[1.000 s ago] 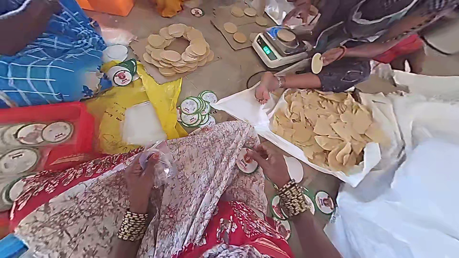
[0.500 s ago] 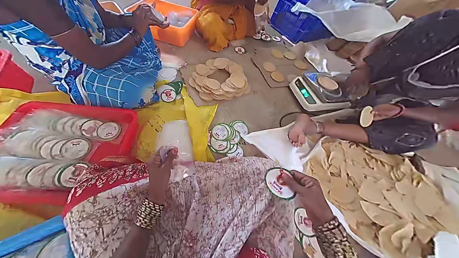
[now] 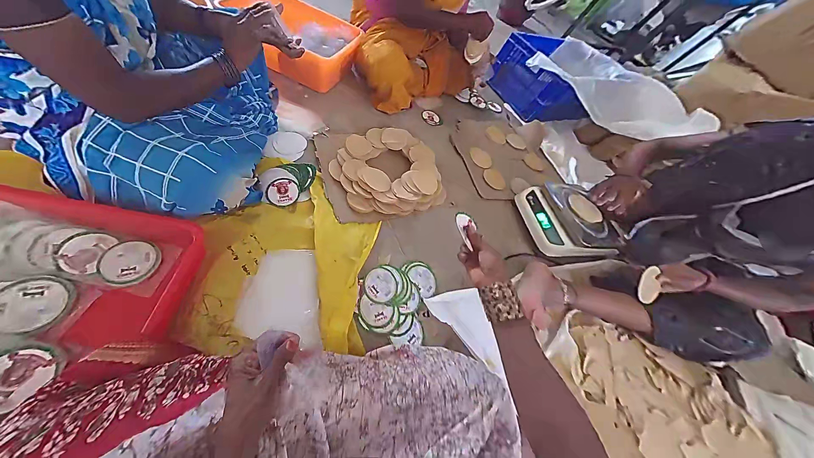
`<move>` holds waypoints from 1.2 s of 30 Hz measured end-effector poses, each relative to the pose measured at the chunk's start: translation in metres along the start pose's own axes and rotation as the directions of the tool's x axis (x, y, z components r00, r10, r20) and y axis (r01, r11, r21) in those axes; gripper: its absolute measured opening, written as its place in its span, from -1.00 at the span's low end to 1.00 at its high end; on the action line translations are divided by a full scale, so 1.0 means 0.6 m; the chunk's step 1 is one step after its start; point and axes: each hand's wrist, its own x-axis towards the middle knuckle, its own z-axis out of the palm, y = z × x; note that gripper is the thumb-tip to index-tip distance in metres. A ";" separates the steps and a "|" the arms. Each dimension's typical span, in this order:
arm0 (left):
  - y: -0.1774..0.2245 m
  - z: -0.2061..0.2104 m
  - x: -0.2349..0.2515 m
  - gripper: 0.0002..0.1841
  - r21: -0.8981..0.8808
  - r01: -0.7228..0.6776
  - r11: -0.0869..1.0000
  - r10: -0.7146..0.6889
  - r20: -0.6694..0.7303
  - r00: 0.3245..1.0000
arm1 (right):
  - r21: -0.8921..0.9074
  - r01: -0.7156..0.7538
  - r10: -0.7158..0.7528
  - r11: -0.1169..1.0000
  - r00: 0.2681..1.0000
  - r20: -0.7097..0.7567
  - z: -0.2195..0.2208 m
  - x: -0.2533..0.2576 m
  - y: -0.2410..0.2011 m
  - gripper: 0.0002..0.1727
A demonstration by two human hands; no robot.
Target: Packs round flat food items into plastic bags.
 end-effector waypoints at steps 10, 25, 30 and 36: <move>-0.017 -0.005 0.007 -0.74 -0.054 0.099 0.994 -0.095 0.068 0.993 | -0.719 0.184 -0.317 0.670 0.947 -0.053 0.203 0.266 -0.035 -0.46; -0.029 -0.002 0.005 -0.82 -0.047 0.182 0.982 -0.179 0.064 0.982 | -0.988 0.092 -0.178 0.125 0.982 0.069 0.259 0.323 -0.022 -0.06; -0.037 -0.006 0.005 -0.86 -0.047 0.158 0.986 -0.153 0.098 0.983 | -0.953 0.161 -0.205 0.258 0.973 0.109 0.260 0.288 -0.046 -0.17; -0.030 -0.004 -0.001 -0.85 -0.081 0.170 0.982 -0.163 0.085 0.983 | -0.903 0.316 -0.372 0.290 0.907 0.198 0.183 0.166 -0.067 -0.40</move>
